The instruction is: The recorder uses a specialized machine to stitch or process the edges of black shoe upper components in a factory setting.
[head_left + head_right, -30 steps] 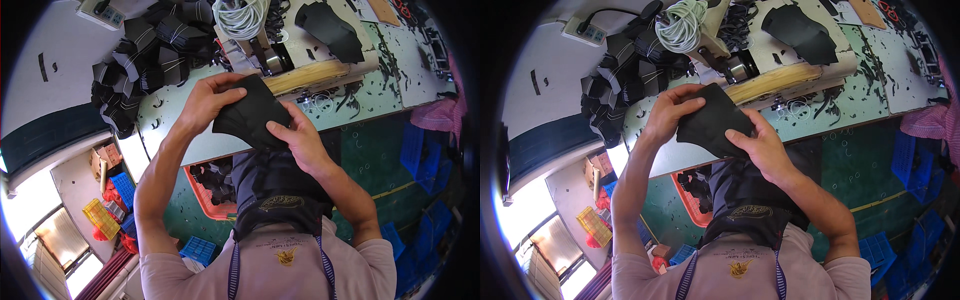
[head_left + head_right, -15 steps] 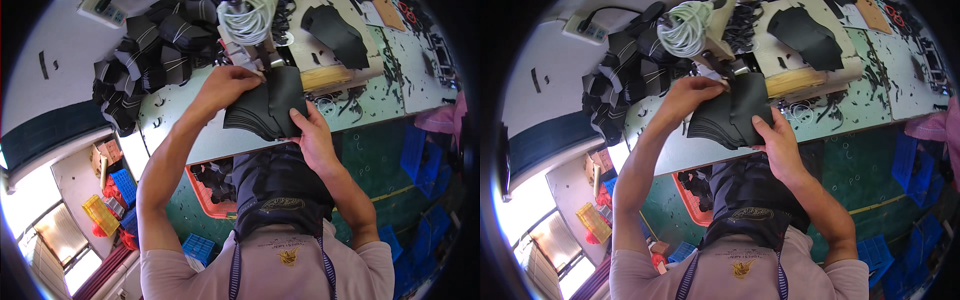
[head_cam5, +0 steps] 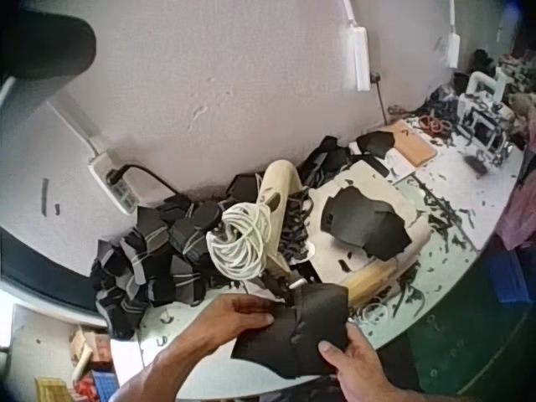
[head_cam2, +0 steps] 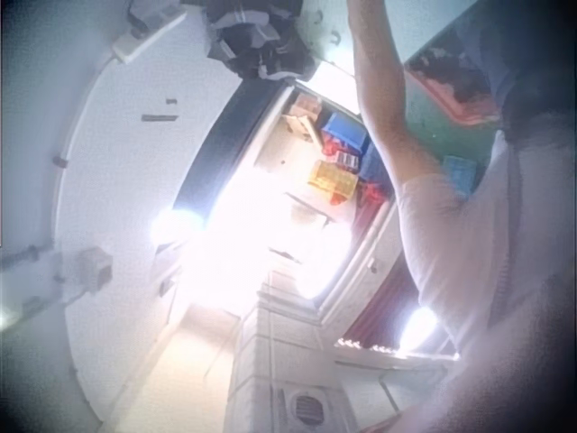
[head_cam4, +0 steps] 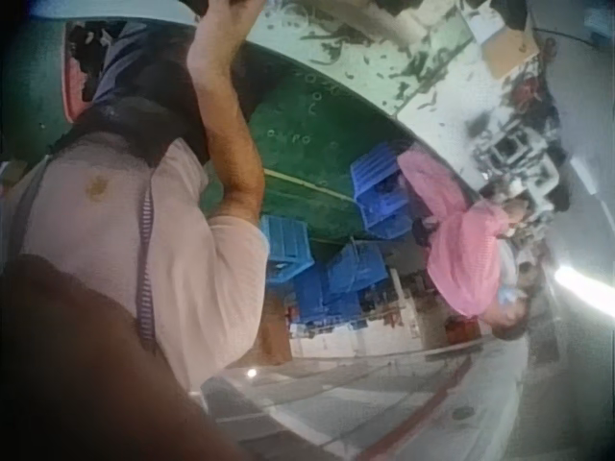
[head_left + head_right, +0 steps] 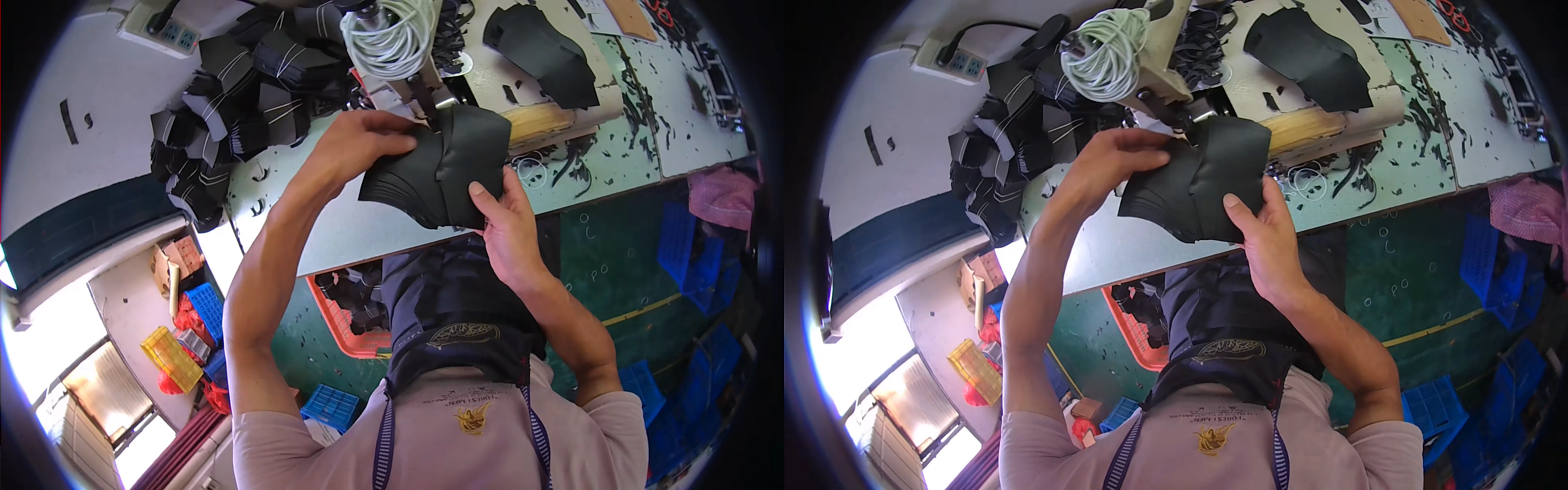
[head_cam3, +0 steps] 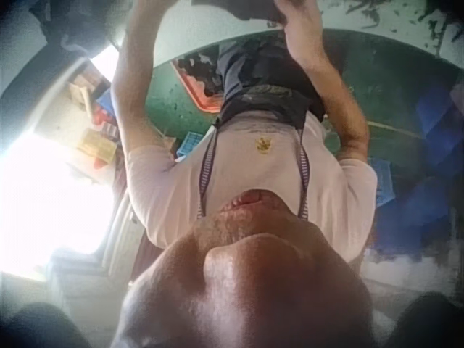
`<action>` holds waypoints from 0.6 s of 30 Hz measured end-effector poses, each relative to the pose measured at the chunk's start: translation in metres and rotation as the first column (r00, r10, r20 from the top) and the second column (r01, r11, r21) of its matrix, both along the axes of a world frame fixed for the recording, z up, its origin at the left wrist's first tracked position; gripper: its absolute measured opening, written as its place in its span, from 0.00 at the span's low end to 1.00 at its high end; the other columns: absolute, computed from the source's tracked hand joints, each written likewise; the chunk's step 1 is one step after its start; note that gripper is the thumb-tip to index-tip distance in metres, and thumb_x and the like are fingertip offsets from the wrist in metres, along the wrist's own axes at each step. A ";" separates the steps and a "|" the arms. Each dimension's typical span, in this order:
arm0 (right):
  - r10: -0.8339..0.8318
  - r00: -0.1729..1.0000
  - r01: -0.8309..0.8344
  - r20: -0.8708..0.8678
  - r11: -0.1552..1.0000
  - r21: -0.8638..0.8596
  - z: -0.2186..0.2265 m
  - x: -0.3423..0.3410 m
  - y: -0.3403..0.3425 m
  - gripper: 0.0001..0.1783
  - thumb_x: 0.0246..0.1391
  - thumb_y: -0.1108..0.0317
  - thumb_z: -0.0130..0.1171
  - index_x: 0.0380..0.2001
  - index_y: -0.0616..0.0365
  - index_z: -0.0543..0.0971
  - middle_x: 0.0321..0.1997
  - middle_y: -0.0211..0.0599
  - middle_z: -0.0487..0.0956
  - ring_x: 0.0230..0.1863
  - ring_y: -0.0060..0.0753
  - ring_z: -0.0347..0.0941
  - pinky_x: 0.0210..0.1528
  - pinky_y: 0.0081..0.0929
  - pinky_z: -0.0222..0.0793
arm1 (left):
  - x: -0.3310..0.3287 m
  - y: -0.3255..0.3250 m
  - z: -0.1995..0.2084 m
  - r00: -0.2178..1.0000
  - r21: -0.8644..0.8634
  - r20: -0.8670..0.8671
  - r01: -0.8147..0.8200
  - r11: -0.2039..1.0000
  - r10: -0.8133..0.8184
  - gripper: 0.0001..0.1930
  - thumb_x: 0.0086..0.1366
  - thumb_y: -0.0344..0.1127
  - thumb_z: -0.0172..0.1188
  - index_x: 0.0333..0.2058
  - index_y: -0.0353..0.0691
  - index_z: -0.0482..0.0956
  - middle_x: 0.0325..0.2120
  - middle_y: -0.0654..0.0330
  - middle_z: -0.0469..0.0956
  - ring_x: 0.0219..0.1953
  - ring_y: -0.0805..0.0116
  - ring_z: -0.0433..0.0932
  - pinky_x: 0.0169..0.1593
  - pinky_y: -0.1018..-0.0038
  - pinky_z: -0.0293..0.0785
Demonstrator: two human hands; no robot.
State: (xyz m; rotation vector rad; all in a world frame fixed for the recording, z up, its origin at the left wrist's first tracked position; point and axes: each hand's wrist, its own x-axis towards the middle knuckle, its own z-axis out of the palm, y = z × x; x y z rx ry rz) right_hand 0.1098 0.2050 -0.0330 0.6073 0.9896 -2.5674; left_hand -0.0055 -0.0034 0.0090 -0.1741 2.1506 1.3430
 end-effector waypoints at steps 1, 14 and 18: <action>-0.001 1.000 0.001 -0.011 1.000 0.003 0.000 -0.001 -0.002 0.20 0.65 0.72 0.56 0.58 0.61 0.67 0.57 0.39 0.75 0.57 0.27 0.72 0.61 0.29 0.69 | -0.001 0.000 -0.001 1.000 0.002 0.001 0.000 1.000 0.000 0.21 0.56 0.41 0.70 0.43 0.30 0.85 0.34 0.57 0.84 0.33 0.71 0.80 0.41 0.74 0.74; 0.021 1.000 -0.023 0.021 0.998 0.065 0.000 -0.004 0.000 0.23 0.64 0.71 0.58 0.60 0.58 0.66 0.58 0.32 0.74 0.57 0.22 0.71 0.56 0.19 0.67 | -0.012 0.014 0.004 0.987 -0.359 -0.053 0.121 0.925 -0.150 0.19 0.55 0.43 0.68 0.41 0.36 0.87 0.33 0.51 0.86 0.35 0.63 0.84 0.45 0.72 0.76; 0.041 0.999 -0.043 0.023 0.994 0.105 -0.003 -0.003 0.007 0.23 0.64 0.71 0.58 0.60 0.57 0.66 0.58 0.32 0.74 0.57 0.21 0.71 0.55 0.20 0.69 | -0.004 0.011 0.008 0.999 -0.195 -0.008 0.048 0.980 -0.050 0.19 0.55 0.43 0.69 0.42 0.36 0.87 0.33 0.51 0.86 0.36 0.64 0.84 0.46 0.72 0.76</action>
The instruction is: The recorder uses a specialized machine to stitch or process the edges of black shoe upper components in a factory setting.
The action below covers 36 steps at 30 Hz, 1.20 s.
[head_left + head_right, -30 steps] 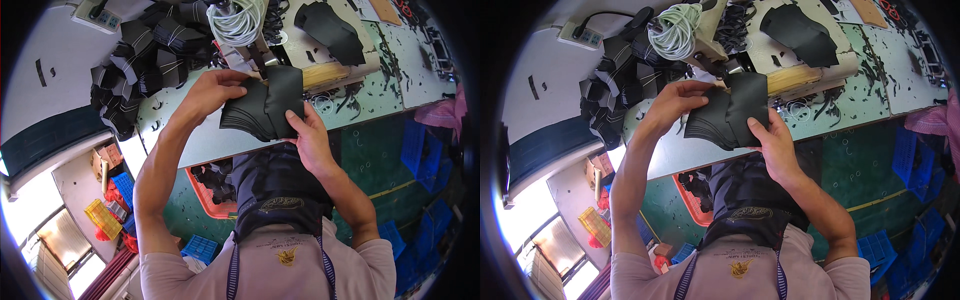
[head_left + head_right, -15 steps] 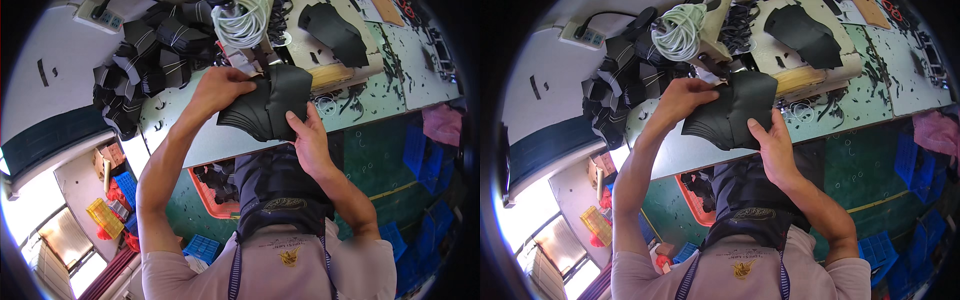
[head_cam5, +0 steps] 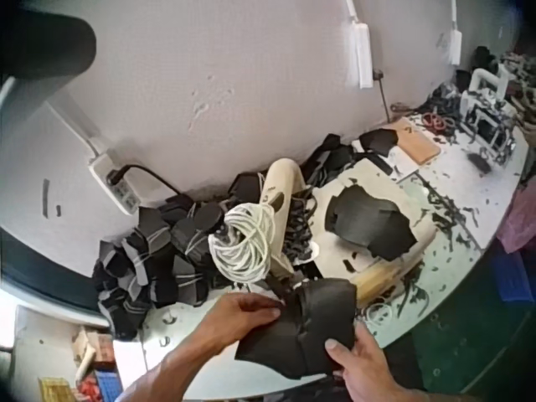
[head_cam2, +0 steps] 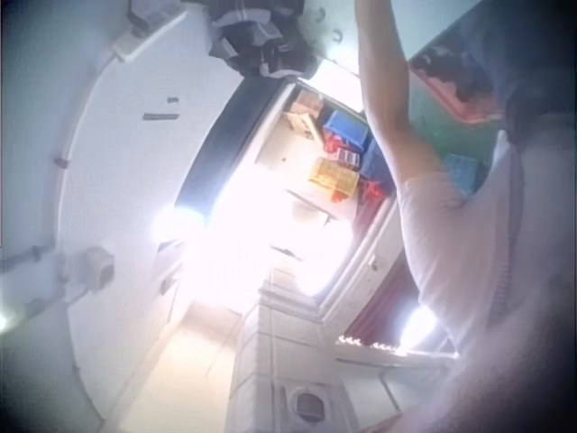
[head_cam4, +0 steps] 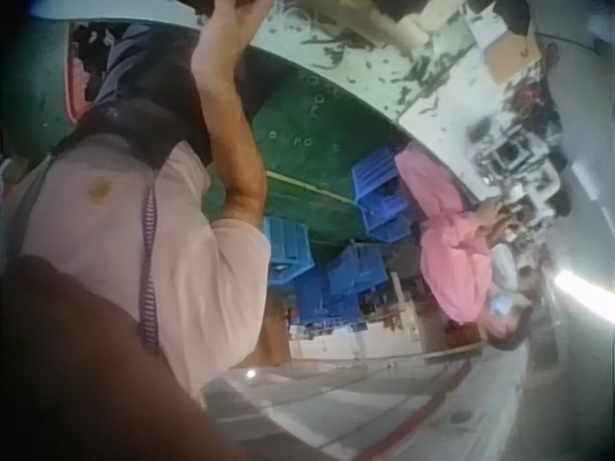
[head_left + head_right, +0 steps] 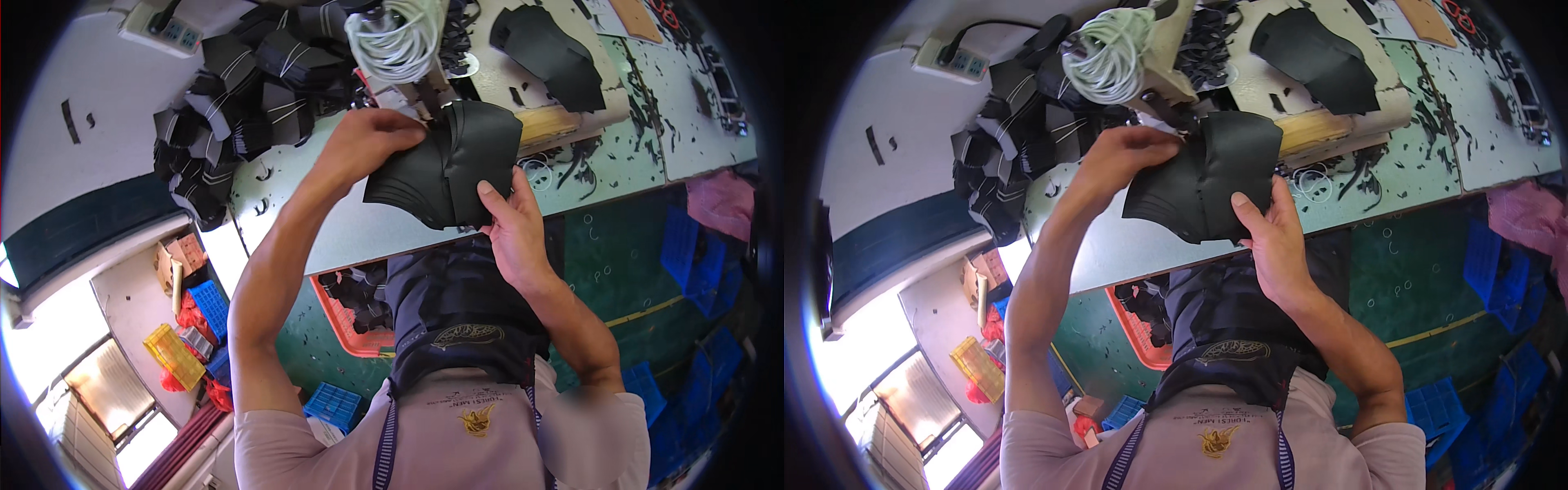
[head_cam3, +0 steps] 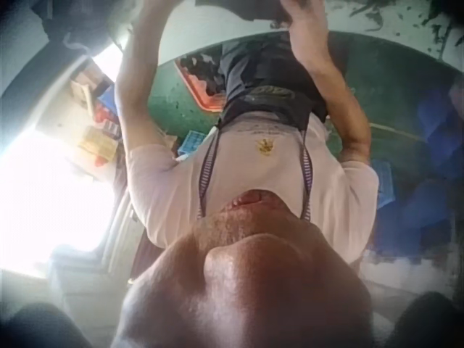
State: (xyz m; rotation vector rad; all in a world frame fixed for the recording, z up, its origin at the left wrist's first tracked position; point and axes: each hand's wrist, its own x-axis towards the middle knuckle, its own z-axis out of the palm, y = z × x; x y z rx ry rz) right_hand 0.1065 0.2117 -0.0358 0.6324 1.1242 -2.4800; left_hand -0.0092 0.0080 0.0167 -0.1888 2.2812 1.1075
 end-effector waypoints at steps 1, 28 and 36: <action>-0.023 0.999 0.023 -0.029 0.999 -0.029 0.002 0.000 -0.003 0.23 0.64 0.71 0.57 0.60 0.57 0.66 0.58 0.32 0.74 0.57 0.21 0.71 0.56 0.21 0.69 | 0.004 -0.008 -0.003 0.996 0.178 0.032 -0.090 0.980 0.086 0.19 0.55 0.44 0.69 0.41 0.37 0.87 0.32 0.51 0.85 0.35 0.63 0.84 0.46 0.71 0.76; -0.088 0.996 0.088 -0.005 0.996 -0.001 0.008 -0.001 0.003 0.23 0.64 0.70 0.57 0.60 0.52 0.65 0.47 0.23 0.77 0.37 0.09 0.72 0.32 0.09 0.66 | 0.000 -0.004 -0.016 0.998 0.072 -0.020 -0.062 0.995 0.064 0.17 0.56 0.41 0.70 0.39 0.35 0.87 0.30 0.53 0.85 0.34 0.67 0.84 0.44 0.74 0.77; -0.066 0.998 0.066 0.007 0.998 0.012 0.008 0.003 0.007 0.22 0.67 0.70 0.53 0.62 0.55 0.63 0.56 0.34 0.75 0.53 0.27 0.76 0.55 0.30 0.75 | -0.004 0.002 -0.010 0.996 -0.057 -0.069 0.057 0.997 -0.061 0.18 0.58 0.38 0.69 0.42 0.30 0.85 0.34 0.59 0.84 0.36 0.74 0.79 0.43 0.78 0.73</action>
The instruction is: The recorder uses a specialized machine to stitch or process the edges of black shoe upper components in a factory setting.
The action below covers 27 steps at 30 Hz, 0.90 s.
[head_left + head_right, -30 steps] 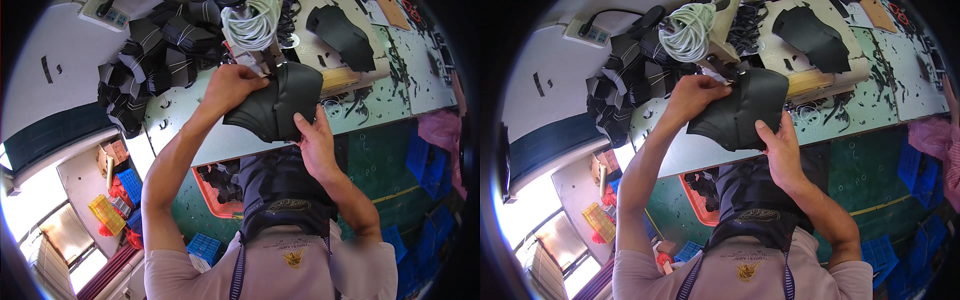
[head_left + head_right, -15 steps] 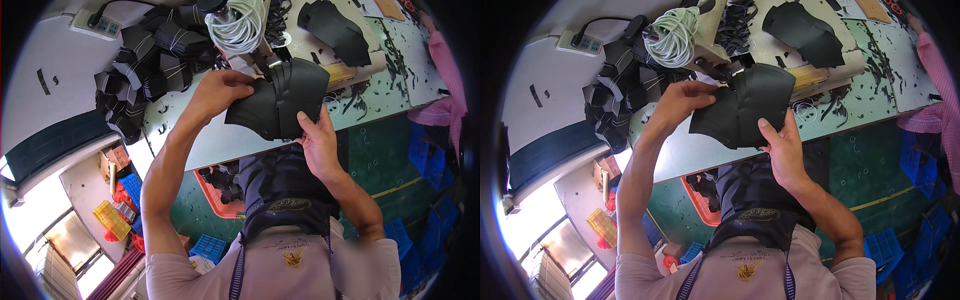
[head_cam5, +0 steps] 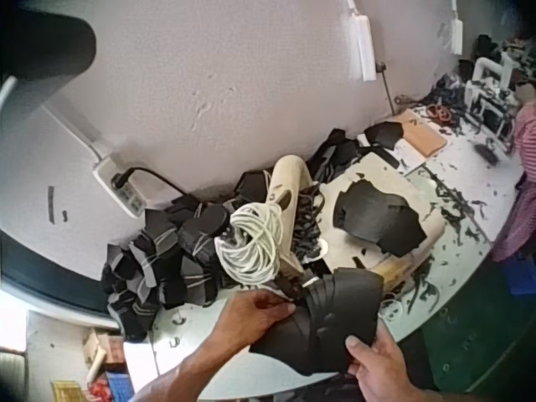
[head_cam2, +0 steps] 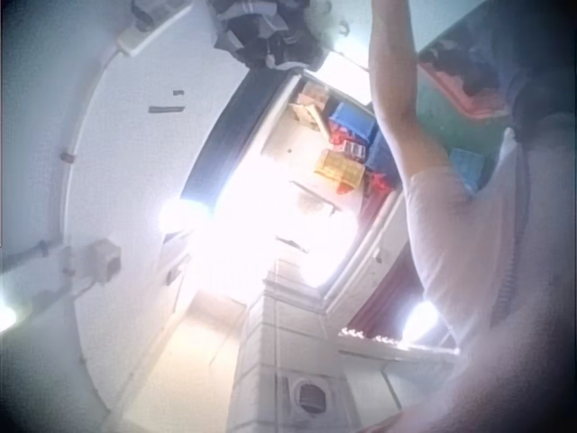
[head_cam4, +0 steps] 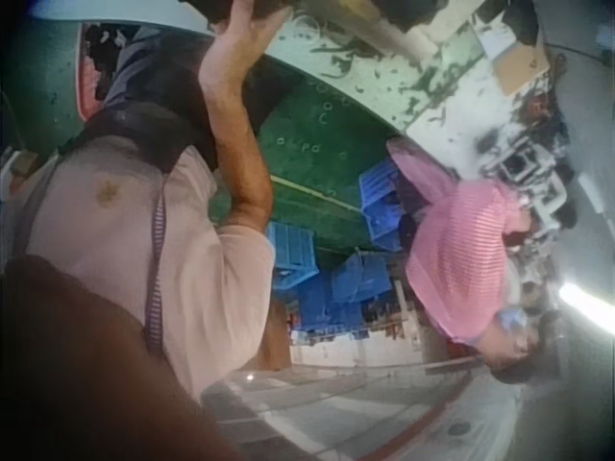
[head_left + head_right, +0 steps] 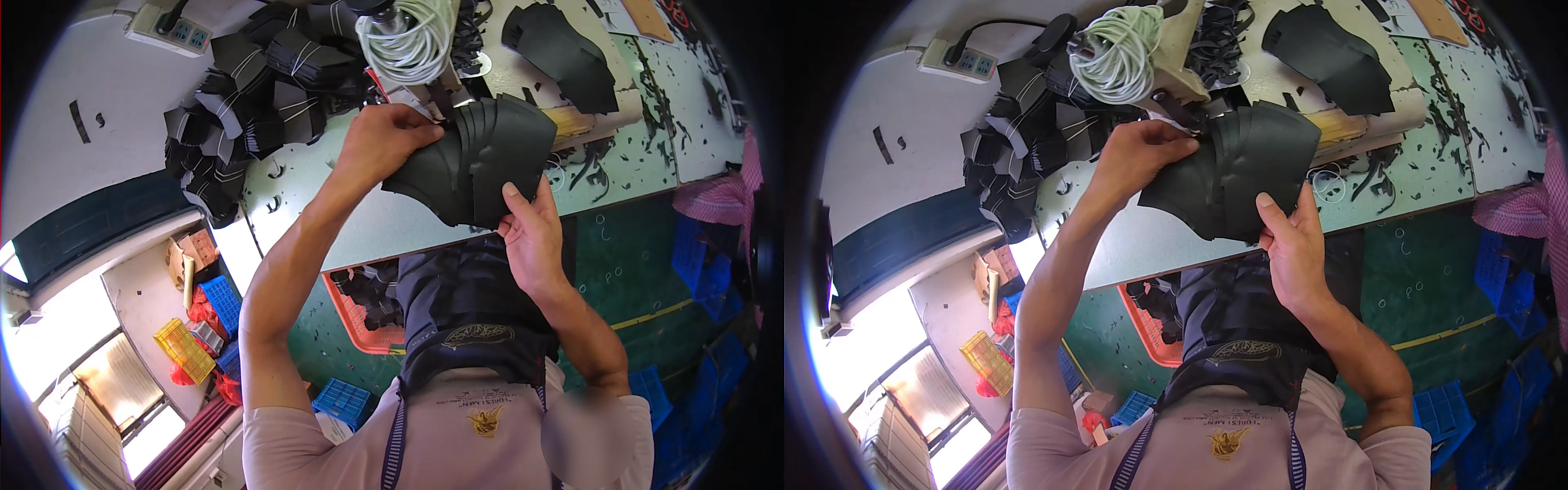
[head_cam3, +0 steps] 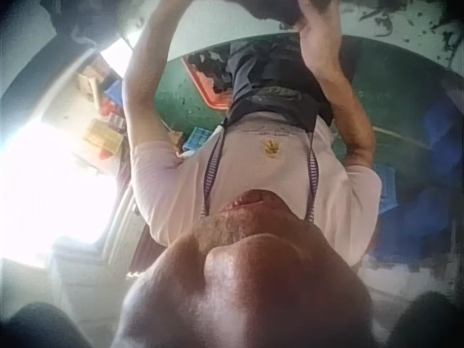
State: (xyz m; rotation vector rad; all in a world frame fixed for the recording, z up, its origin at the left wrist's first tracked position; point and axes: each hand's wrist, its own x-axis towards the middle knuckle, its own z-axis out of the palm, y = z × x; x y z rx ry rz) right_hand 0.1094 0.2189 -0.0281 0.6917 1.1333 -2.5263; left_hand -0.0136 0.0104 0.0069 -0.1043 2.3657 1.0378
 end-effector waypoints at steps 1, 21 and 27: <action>0.003 1.000 -0.003 -0.004 1.000 -0.002 -0.002 0.001 0.001 0.23 0.67 0.69 0.52 0.63 0.55 0.63 0.56 0.34 0.75 0.53 0.27 0.76 0.55 0.30 0.75 | 0.000 0.000 -0.002 0.999 0.109 0.013 -0.033 0.993 0.031 0.18 0.58 0.38 0.69 0.42 0.31 0.85 0.33 0.60 0.84 0.36 0.74 0.79 0.43 0.78 0.73; -0.067 0.998 0.068 0.011 0.996 -0.056 -0.002 0.009 0.002 0.27 0.63 0.70 0.57 0.64 0.51 0.62 0.56 0.29 0.74 0.53 0.23 0.74 0.47 0.22 0.74 | 0.011 -0.001 -0.001 0.983 0.169 0.097 -0.172 0.971 0.157 0.14 0.59 0.30 0.68 0.42 0.32 0.79 0.25 0.60 0.82 0.24 0.77 0.77 0.25 0.79 0.71; -0.118 0.993 0.118 -0.001 0.991 -0.068 0.003 0.007 0.005 0.27 0.64 0.71 0.56 0.64 0.50 0.63 0.56 0.27 0.74 0.54 0.21 0.74 0.46 0.21 0.74 | 0.017 0.016 -0.014 0.966 0.248 0.008 -0.254 0.935 0.260 0.10 0.62 0.30 0.66 0.37 0.29 0.80 0.26 0.59 0.82 0.25 0.75 0.78 0.30 0.78 0.75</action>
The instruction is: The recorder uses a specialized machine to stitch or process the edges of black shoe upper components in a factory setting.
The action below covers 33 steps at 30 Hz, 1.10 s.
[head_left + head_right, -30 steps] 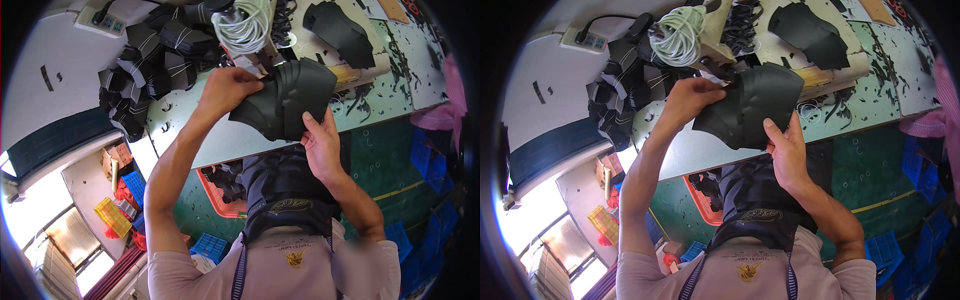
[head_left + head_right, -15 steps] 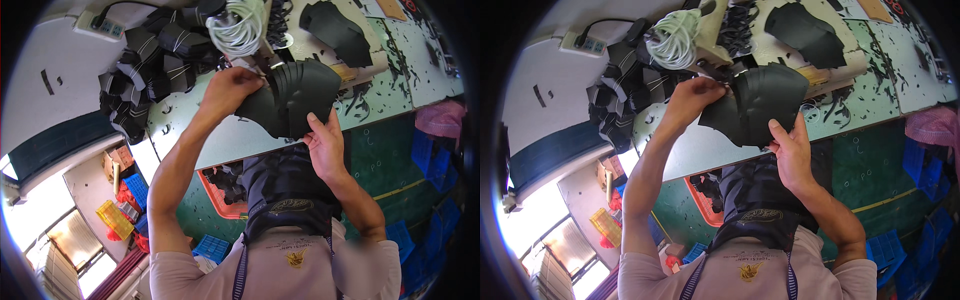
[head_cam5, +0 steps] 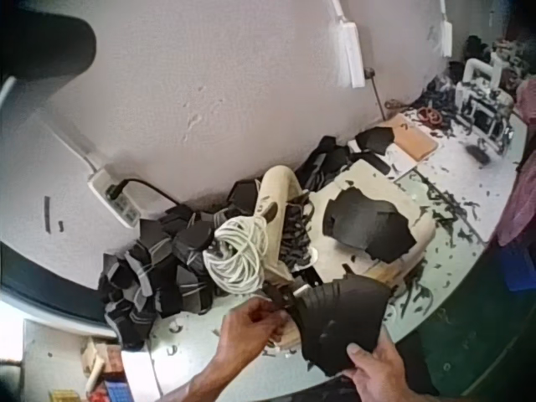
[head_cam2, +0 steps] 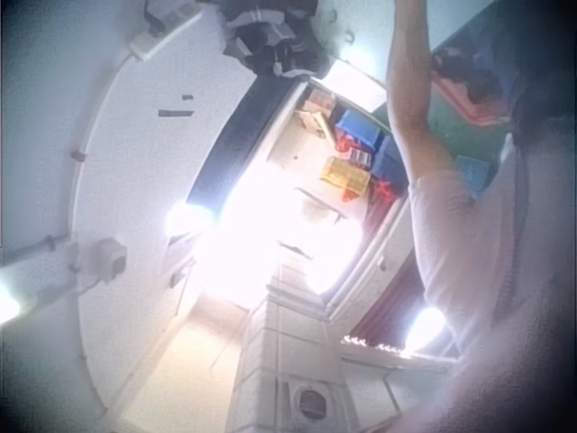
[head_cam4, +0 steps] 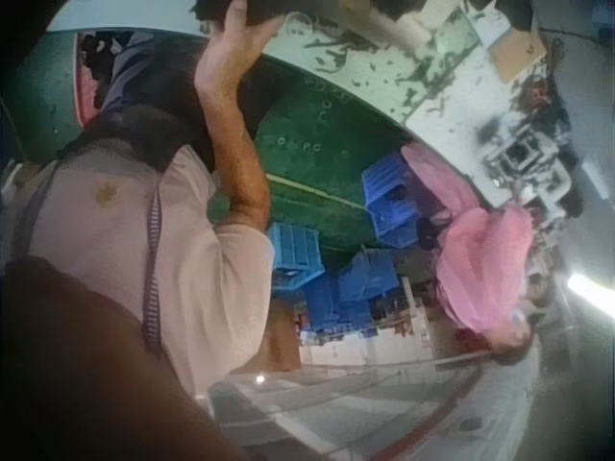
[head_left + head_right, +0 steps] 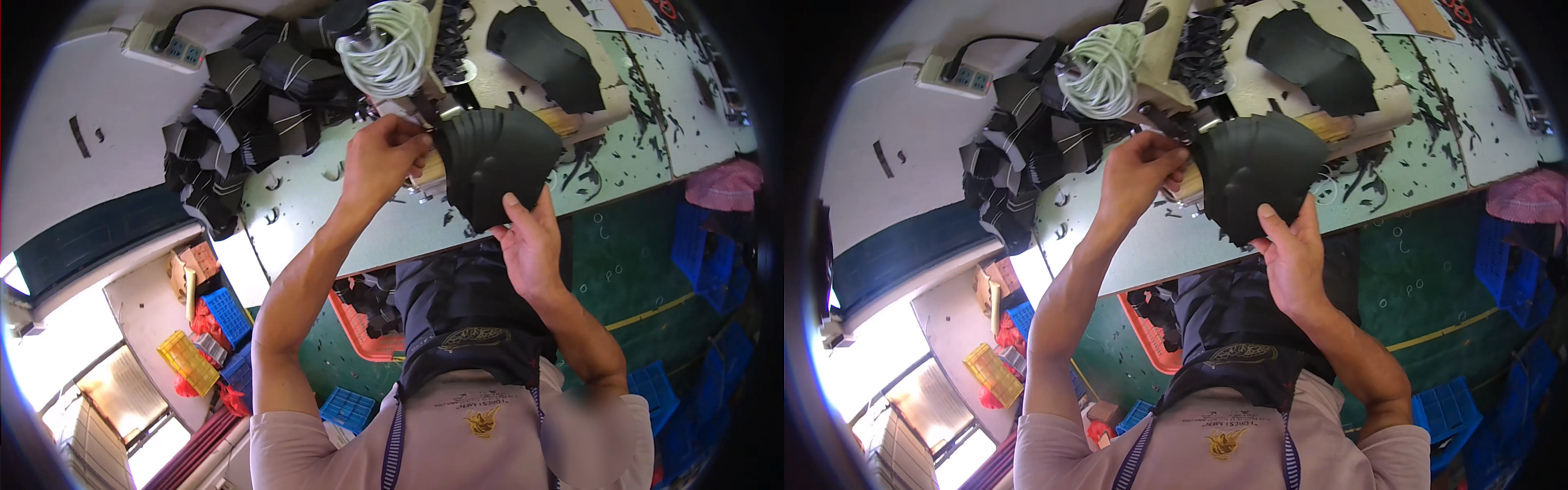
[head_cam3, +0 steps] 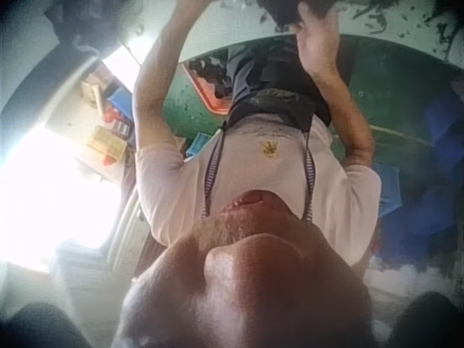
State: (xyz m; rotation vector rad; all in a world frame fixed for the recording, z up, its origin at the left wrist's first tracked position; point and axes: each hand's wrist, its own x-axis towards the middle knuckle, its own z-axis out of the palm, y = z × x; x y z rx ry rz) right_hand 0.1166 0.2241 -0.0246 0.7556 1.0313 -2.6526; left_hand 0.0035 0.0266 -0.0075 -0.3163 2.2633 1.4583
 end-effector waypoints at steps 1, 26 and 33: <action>0.011 1.000 -0.011 -0.009 1.000 0.019 -0.003 0.002 0.000 0.27 0.64 0.72 0.55 0.64 0.51 0.62 0.57 0.29 0.74 0.54 0.22 0.74 0.48 0.22 0.73 | 0.006 -0.009 -0.004 0.997 0.067 0.075 0.011 0.998 -0.016 0.14 0.64 0.30 0.64 0.46 0.27 0.79 0.35 0.54 0.83 0.34 0.70 0.82 0.40 0.75 0.79; 0.807 0.540 -0.603 -0.239 0.569 0.559 0.002 0.046 -0.007 0.23 0.62 0.61 0.59 0.55 0.64 0.72 0.46 0.47 0.80 0.45 0.40 0.77 0.51 0.33 0.71 | 0.132 -0.053 0.036 0.870 0.353 0.490 -0.255 0.900 0.055 0.22 0.60 0.35 0.67 0.53 0.34 0.78 0.42 0.57 0.82 0.43 0.71 0.78 0.50 0.74 0.74; 0.448 0.894 -0.441 -0.001 0.878 -0.187 0.011 -0.011 -0.061 0.18 0.69 0.62 0.53 0.54 0.64 0.73 0.50 0.36 0.79 0.49 0.23 0.76 0.54 0.25 0.73 | 0.000 -0.040 0.038 0.931 -0.086 0.081 0.362 0.928 -0.356 0.22 0.61 0.41 0.66 0.49 0.31 0.81 0.38 0.57 0.83 0.37 0.73 0.78 0.46 0.75 0.73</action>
